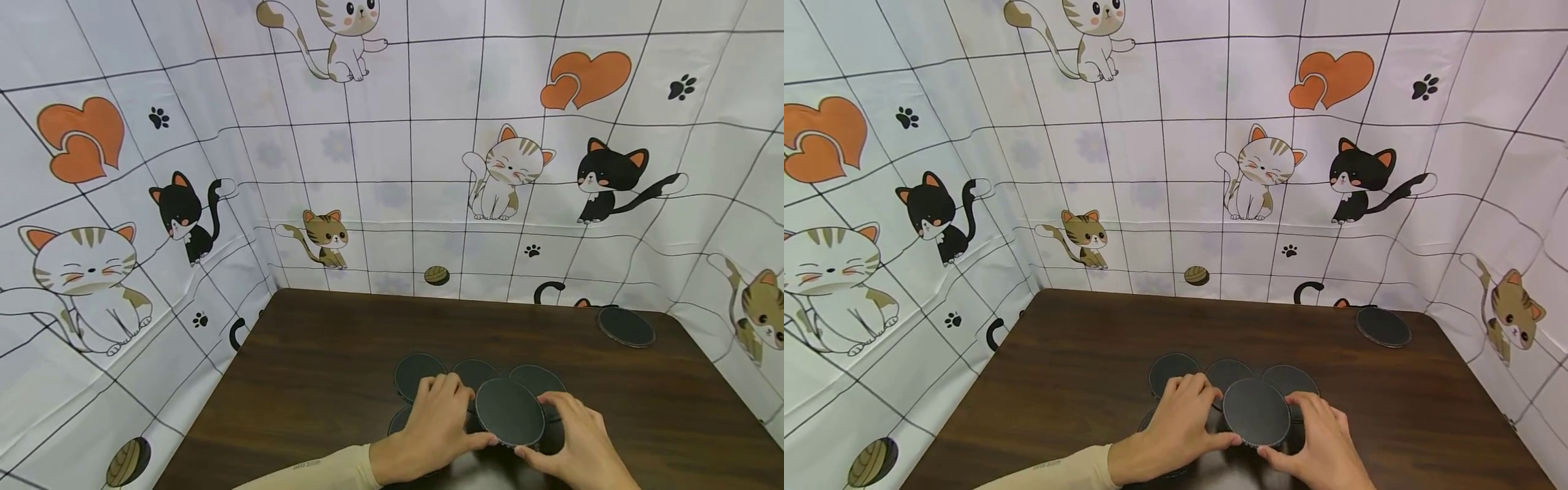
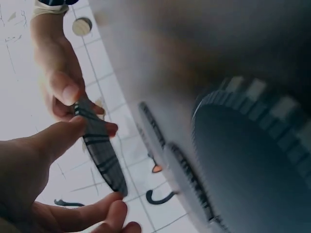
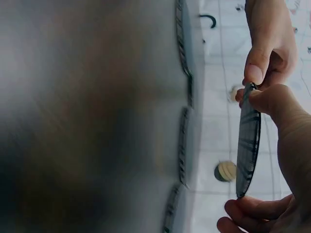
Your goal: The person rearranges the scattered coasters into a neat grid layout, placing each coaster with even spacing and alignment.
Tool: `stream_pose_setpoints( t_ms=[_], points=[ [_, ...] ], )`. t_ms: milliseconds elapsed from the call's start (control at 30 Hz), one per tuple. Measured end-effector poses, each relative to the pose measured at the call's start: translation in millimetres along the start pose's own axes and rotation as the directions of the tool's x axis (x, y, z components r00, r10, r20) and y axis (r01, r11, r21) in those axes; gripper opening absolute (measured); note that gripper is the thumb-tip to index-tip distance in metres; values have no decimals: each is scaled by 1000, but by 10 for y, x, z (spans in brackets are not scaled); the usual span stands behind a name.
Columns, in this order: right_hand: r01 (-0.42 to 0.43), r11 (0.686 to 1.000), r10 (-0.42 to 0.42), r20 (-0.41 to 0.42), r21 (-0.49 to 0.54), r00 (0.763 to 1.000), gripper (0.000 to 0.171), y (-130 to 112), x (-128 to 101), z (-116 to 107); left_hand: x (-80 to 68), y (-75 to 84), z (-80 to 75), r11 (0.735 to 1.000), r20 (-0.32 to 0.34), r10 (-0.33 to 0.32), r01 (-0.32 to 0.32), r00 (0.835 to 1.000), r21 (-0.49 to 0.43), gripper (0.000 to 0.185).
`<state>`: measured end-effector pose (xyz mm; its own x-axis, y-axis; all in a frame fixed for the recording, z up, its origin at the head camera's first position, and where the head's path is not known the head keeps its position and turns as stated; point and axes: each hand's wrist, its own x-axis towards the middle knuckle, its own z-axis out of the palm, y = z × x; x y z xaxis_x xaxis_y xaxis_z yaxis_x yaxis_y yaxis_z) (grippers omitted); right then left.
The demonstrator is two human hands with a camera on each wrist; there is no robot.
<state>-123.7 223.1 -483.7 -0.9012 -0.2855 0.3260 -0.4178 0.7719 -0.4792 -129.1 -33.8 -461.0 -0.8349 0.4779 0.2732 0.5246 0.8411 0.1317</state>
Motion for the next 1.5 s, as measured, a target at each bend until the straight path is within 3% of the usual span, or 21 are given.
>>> stream_pose_setpoints(
  t_ms=[233,367,500,733,1067,1333,1500],
  points=[
    [-46,996,58,176,-71,983,88,-55,-196,211,-277,-1,80,998,161,-10,0,987,57,69],
    [-37,994,62,255,-102,965,90,-32,-227,290,-383,0,138,993,187,17,-38,982,111,70],
    [0,994,26,240,-110,970,93,-26,-265,362,-455,-6,168,982,190,48,-81,981,168,68],
    [16,992,5,168,-127,986,85,-94,-291,406,-416,-2,167,981,231,51,-93,972,171,59],
    [-43,987,77,224,-155,972,90,-122,-244,394,-358,-7,185,953,269,95,-166,958,255,64],
    [-17,991,43,201,-131,979,83,-109,-241,405,-316,-19,154,967,333,49,-127,942,219,68],
    [-19,993,44,215,-114,976,81,-112,-218,373,-276,-31,143,974,336,36,-109,941,200,68]
  ],
)
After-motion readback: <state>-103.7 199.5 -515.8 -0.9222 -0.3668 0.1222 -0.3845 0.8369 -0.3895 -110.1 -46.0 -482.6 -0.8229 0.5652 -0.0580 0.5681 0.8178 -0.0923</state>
